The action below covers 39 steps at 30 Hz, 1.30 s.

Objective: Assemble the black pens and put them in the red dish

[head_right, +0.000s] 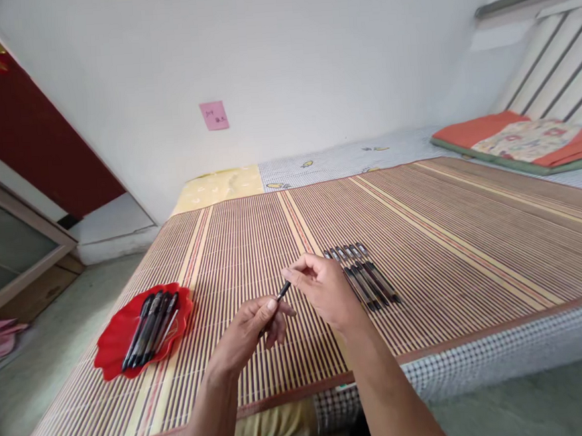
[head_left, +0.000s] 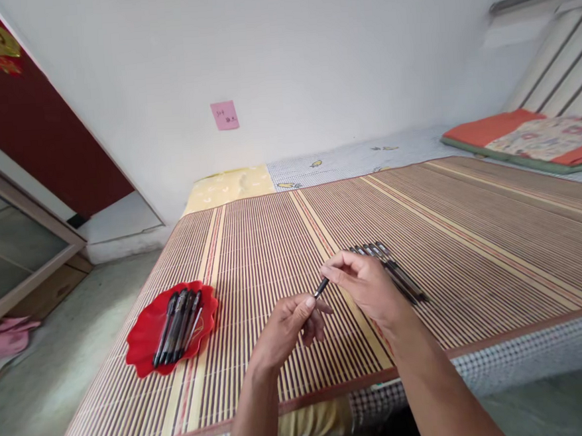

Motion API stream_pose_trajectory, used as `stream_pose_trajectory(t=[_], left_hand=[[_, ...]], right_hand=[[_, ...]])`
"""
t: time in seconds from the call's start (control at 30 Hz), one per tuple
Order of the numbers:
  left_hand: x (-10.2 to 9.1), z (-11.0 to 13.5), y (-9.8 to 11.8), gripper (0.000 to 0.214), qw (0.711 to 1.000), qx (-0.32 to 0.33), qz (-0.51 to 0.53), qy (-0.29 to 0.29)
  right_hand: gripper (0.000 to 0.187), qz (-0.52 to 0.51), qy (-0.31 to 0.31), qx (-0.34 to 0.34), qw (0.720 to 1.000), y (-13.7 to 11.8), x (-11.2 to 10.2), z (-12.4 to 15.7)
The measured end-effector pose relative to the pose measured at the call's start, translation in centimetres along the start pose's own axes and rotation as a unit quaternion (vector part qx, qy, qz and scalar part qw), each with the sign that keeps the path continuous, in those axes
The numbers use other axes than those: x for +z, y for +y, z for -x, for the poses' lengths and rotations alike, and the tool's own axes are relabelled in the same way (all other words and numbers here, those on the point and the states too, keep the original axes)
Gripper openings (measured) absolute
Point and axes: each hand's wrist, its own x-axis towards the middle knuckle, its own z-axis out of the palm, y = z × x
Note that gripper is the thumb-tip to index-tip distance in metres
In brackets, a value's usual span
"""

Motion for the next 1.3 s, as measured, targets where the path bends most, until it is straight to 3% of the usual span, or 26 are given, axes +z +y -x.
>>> stream_pose_trajectory(t=[0.2, 0.47, 0.67, 0.93, 1.03, 1.17, 1.3], left_hand=[[0.1, 0.1, 0.2, 0.053, 1.0, -0.001, 0.017, 0.011], [0.0, 0.1, 0.2, 0.043, 1.0, 0.004, 0.023, -0.014], [0.2, 0.0, 0.6, 0.043, 0.999, -0.042, 0.018, 0.006], [0.7, 0.1, 1.2, 0.044, 0.997, -0.056, 0.057, 0.021], [0.8, 0.1, 1.4, 0.044, 0.996, -0.058, 0.062, 0.018], [0.8, 0.0, 1.1, 0.043, 0.996, -0.05, 0.07, 0.022], [0.6, -0.1, 0.9, 0.042, 0.995, -0.046, 0.079, 0.03]], right_hand=[[0.02, -0.048, -0.068, 0.029, 0.996, -0.5, -0.9, 0.2], [0.019, -0.027, -0.041, 0.007, 0.999, -0.2, -0.1, 0.1], [0.018, 0.004, -0.05, -0.004, 0.999, 0.4, 0.4, 0.1], [0.021, -0.069, -0.106, 0.008, 0.992, 0.1, 0.3, 0.1], [0.016, -0.079, -0.093, 0.022, 0.992, 0.1, 0.4, 0.0], [0.023, -0.091, -0.056, 0.052, 0.993, 0.1, 0.5, -0.1], [0.03, -0.116, -0.073, 0.042, 0.99, 0.3, 0.4, 0.0]])
